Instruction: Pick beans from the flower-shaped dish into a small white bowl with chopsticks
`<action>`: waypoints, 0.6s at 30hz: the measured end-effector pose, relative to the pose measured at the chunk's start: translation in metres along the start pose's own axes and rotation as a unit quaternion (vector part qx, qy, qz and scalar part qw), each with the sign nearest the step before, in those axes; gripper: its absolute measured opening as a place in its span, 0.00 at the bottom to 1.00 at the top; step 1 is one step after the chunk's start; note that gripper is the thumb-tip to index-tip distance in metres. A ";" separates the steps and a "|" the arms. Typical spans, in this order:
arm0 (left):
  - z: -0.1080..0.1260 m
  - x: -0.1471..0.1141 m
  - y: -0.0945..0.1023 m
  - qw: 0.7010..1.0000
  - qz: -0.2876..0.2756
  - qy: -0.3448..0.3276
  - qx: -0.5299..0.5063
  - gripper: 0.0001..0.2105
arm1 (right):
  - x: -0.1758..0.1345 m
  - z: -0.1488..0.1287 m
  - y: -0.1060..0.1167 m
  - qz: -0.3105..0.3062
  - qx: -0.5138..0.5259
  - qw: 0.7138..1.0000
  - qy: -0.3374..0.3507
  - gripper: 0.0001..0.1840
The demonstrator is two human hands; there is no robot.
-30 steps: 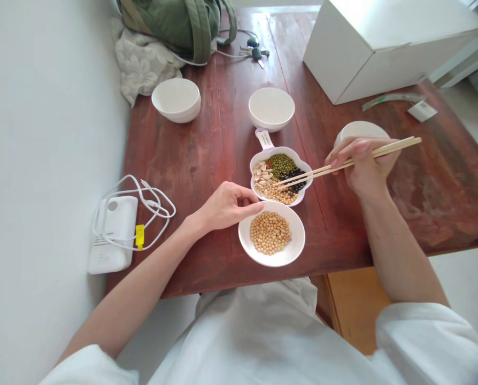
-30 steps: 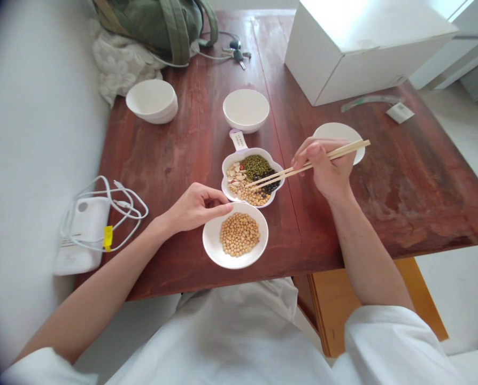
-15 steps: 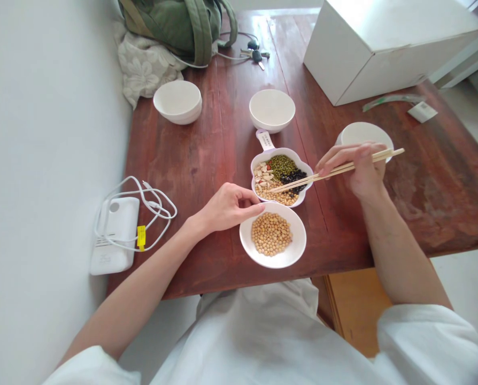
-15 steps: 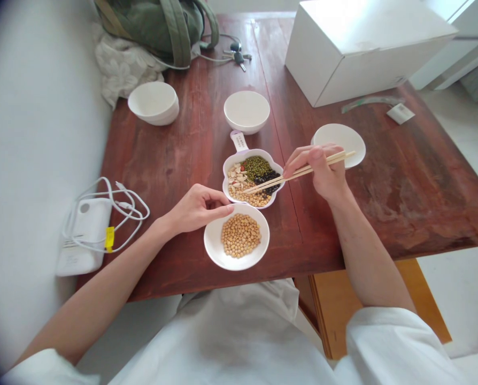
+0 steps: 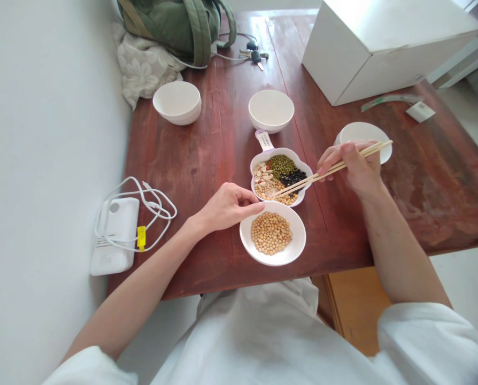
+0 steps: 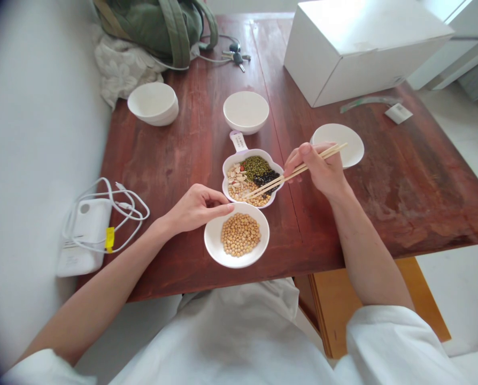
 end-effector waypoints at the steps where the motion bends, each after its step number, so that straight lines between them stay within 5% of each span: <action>1: 0.000 0.000 0.000 1.000 -0.003 0.005 -0.001 0.17 | 0.000 0.001 0.000 -0.003 0.004 1.000 -0.003 0.26; 9: 0.004 0.000 0.003 0.999 -0.008 0.038 0.010 0.18 | 0.001 0.001 -0.004 0.004 0.031 0.999 -0.006 0.33; 18: 0.007 0.000 0.000 0.994 0.046 0.101 0.012 0.17 | 0.002 0.000 -0.004 0.008 0.044 0.999 0.012 0.33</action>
Point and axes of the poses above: each hand's wrist, its own x-axis towards the middle knuckle, its own y-axis out of the back of the hand, z = x × y, the point moved 2 cm from there along x, towards the middle knuckle, and after that the axes turned 15 degrees about -x, right-handed, at the moved point
